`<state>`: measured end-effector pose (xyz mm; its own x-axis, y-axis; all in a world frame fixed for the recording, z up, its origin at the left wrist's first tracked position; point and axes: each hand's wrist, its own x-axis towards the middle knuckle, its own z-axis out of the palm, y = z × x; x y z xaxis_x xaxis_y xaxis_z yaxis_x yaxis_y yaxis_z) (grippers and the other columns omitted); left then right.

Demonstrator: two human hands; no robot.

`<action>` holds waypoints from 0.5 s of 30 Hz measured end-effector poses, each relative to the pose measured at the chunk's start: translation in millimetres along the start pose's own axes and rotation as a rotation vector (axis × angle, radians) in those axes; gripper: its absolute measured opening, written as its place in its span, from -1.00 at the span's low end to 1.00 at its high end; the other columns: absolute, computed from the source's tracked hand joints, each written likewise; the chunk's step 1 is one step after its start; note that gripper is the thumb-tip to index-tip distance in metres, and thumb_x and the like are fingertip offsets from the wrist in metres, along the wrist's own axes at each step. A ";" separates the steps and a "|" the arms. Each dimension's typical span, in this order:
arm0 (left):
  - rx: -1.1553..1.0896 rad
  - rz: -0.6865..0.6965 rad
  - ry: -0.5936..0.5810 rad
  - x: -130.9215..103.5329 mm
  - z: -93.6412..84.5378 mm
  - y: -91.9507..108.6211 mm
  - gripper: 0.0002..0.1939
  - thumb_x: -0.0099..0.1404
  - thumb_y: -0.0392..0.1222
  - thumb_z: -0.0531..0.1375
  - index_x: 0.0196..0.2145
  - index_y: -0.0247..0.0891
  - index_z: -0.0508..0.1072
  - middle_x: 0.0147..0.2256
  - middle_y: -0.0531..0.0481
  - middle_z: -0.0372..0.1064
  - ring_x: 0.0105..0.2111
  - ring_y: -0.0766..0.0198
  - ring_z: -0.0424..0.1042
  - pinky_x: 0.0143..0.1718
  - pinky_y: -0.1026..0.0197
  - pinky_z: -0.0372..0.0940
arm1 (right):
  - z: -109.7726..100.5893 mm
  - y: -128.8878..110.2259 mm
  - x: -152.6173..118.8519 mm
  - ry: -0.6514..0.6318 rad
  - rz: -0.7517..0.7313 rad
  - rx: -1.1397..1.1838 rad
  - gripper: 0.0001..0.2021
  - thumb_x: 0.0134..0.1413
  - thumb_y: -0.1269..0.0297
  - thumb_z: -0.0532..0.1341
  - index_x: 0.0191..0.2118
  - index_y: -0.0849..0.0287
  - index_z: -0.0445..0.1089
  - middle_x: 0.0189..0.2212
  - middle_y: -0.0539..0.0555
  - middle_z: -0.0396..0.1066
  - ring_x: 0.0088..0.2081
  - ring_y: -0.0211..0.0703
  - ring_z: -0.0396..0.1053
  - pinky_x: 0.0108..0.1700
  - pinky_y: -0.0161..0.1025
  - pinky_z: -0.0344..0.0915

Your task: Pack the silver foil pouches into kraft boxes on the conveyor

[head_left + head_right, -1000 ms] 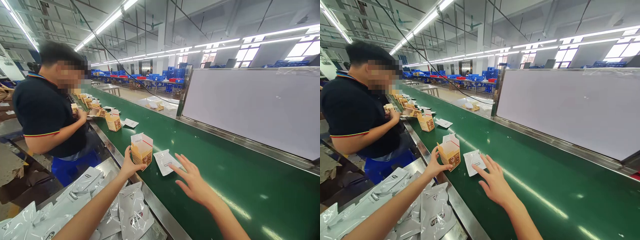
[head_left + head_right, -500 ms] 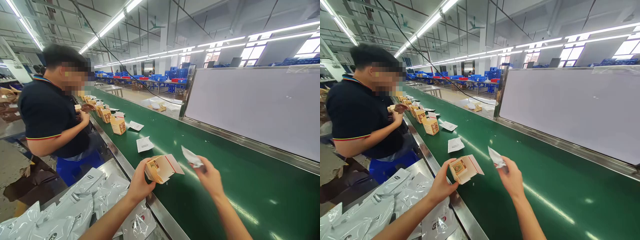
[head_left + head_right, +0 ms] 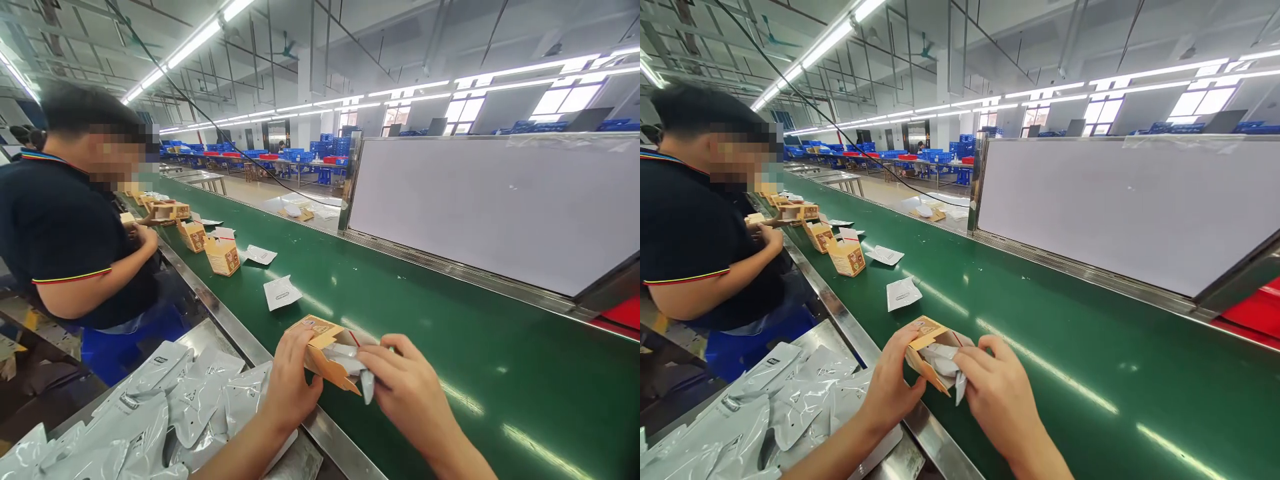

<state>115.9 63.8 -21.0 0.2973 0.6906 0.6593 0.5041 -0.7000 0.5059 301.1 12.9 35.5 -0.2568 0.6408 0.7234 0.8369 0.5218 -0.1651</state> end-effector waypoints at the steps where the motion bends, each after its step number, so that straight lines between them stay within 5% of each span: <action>1: 0.036 0.017 0.009 -1.1 4.5 2.2 -0.28 -0.04 -0.52 0.07 0.11 -0.21 0.12 0.08 -0.17 0.23 0.13 0.05 0.22 0.13 -0.13 0.22 | 4.0 -6.4 -3.0 0.005 -0.006 -0.082 -0.75 0.15 0.57 0.03 -0.28 0.17 0.42 -0.32 0.01 0.47 -0.32 -0.11 0.20 -0.29 -0.22 0.25; 6: 0.093 -0.026 0.021 -4.9 22.0 11.9 -0.26 -0.03 -0.49 0.10 0.15 -0.24 0.07 0.08 -0.22 0.24 0.10 0.01 0.26 0.07 -0.14 0.27 | 3.7 -32.3 -13.1 0.082 0.115 -0.328 -0.69 0.20 0.51 -0.01 -0.07 0.19 0.39 -0.01 0.15 0.37 -0.11 0.09 0.25 -0.18 -0.05 0.15; 10: 0.043 -0.135 0.016 -7.0 27.5 15.9 -0.27 -0.04 -0.48 0.12 0.12 -0.22 0.09 0.04 -0.18 0.29 0.05 0.01 0.30 0.04 -0.14 0.29 | -7.5 -28.8 -21.3 0.086 0.033 -0.242 -0.76 0.22 0.44 0.07 -0.02 0.24 0.32 -0.13 0.20 0.41 -0.14 -0.01 0.34 -0.15 -0.12 0.23; 12: -0.001 -0.184 -0.004 -9.1 29.3 17.5 -0.27 -0.06 -0.50 0.11 0.10 -0.19 0.10 0.02 -0.14 0.31 0.04 0.04 0.31 0.03 -0.14 0.30 | -12.5 -23.3 -23.2 -0.072 0.082 -0.066 -0.71 0.27 0.35 0.02 0.07 0.29 0.22 -0.14 0.19 0.42 -0.16 -0.09 0.38 -0.19 -0.22 0.32; 15: -0.064 -0.187 -0.041 -14.2 32.3 19.1 -0.26 -0.06 -0.51 0.10 0.10 -0.16 0.10 0.03 -0.11 0.30 0.05 0.07 0.31 0.04 -0.12 0.30 | -19.2 -14.4 -15.9 -0.483 0.261 0.342 -0.66 0.27 0.22 0.04 0.13 0.12 0.14 0.00 0.08 0.35 -0.09 -0.17 0.37 -0.16 -0.30 0.36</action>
<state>147.5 46.4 -38.7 0.2370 0.8155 0.5279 0.5011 -0.5682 0.6527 302.5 -15.6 39.2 -0.3211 0.9104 0.2607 0.7202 0.4135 -0.5570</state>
